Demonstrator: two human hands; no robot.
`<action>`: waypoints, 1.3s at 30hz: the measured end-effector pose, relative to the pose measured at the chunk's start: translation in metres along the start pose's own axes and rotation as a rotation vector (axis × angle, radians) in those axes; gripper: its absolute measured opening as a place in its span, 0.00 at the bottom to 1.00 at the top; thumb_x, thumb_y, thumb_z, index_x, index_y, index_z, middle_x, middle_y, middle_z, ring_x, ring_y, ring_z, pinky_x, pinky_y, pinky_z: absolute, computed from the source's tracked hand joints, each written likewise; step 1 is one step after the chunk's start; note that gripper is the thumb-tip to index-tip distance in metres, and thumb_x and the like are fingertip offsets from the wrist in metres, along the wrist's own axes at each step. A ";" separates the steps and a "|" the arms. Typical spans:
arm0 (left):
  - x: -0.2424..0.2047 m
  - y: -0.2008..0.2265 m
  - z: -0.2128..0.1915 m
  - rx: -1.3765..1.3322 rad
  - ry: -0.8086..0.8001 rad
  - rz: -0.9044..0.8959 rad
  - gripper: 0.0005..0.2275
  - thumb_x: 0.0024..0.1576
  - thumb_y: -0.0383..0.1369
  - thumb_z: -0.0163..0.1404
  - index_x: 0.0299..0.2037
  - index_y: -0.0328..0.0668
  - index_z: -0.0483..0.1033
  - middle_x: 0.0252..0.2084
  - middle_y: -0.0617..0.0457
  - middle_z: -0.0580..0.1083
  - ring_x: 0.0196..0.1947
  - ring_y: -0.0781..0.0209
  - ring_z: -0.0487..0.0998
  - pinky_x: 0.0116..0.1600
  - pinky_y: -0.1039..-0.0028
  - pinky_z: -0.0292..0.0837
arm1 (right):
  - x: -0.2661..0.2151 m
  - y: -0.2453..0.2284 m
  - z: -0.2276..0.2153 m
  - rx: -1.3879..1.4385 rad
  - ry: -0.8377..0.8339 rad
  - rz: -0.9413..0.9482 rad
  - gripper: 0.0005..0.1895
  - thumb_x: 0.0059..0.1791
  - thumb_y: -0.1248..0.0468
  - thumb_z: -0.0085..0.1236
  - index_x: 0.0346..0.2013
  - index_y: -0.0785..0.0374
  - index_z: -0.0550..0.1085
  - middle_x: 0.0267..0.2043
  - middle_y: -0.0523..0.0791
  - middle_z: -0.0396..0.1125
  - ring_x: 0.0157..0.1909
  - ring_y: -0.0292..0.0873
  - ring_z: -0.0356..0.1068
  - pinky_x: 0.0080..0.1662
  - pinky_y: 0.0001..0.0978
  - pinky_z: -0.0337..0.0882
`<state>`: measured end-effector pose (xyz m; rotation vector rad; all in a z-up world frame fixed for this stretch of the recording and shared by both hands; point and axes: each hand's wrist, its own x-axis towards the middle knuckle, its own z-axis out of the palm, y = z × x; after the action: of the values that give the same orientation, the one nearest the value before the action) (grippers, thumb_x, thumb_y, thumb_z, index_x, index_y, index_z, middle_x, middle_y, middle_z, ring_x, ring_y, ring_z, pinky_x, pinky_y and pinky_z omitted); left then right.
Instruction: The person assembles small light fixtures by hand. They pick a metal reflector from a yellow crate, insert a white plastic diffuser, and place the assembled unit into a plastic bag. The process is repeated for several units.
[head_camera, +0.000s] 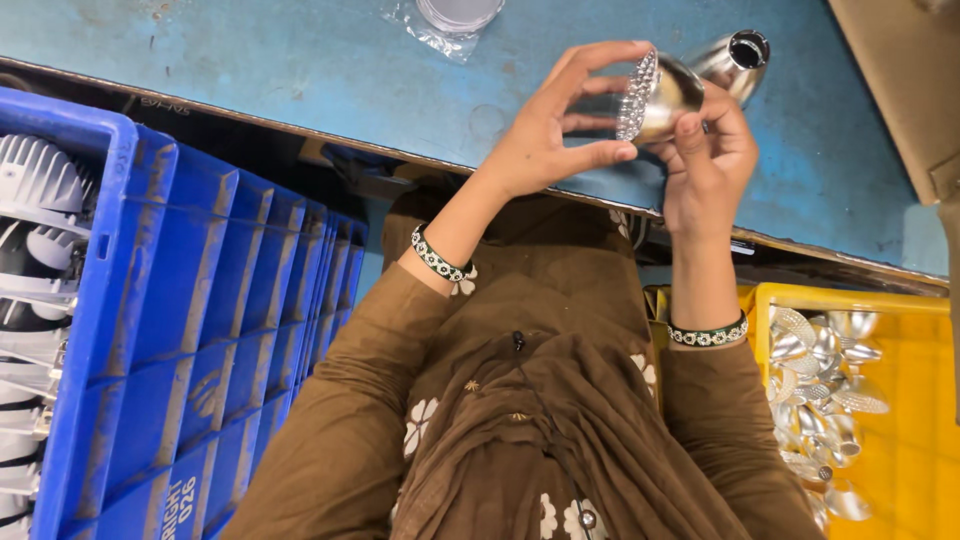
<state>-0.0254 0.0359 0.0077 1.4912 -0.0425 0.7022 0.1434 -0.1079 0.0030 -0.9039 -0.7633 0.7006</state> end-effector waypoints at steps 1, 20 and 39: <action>-0.001 0.001 0.001 0.041 -0.001 0.004 0.34 0.60 0.31 0.69 0.72 0.57 0.59 0.73 0.58 0.56 0.72 0.54 0.67 0.69 0.59 0.75 | -0.001 0.001 -0.001 -0.005 -0.009 -0.003 0.15 0.55 0.59 0.67 0.43 0.65 0.70 0.63 0.50 0.67 0.53 0.42 0.74 0.52 0.37 0.80; -0.005 0.009 0.000 0.108 -0.035 -0.050 0.33 0.62 0.34 0.70 0.72 0.58 0.60 0.75 0.59 0.56 0.72 0.52 0.66 0.73 0.58 0.72 | -0.007 0.001 -0.009 -0.148 -0.095 -0.111 0.14 0.53 0.62 0.71 0.42 0.64 0.73 0.69 0.53 0.62 0.67 0.42 0.63 0.67 0.34 0.60; 0.000 0.009 0.036 0.911 0.080 0.262 0.37 0.44 0.25 0.73 0.64 0.62 0.71 0.65 0.51 0.58 0.64 0.47 0.66 0.58 0.70 0.77 | -0.008 -0.003 0.011 -0.478 -0.215 -0.159 0.29 0.54 0.64 0.70 0.64 0.61 0.62 0.66 0.49 0.62 0.68 0.41 0.63 0.71 0.33 0.62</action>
<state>-0.0152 0.0021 0.0198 2.3494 0.1682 1.0696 0.1313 -0.1110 0.0080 -1.1936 -1.2126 0.4841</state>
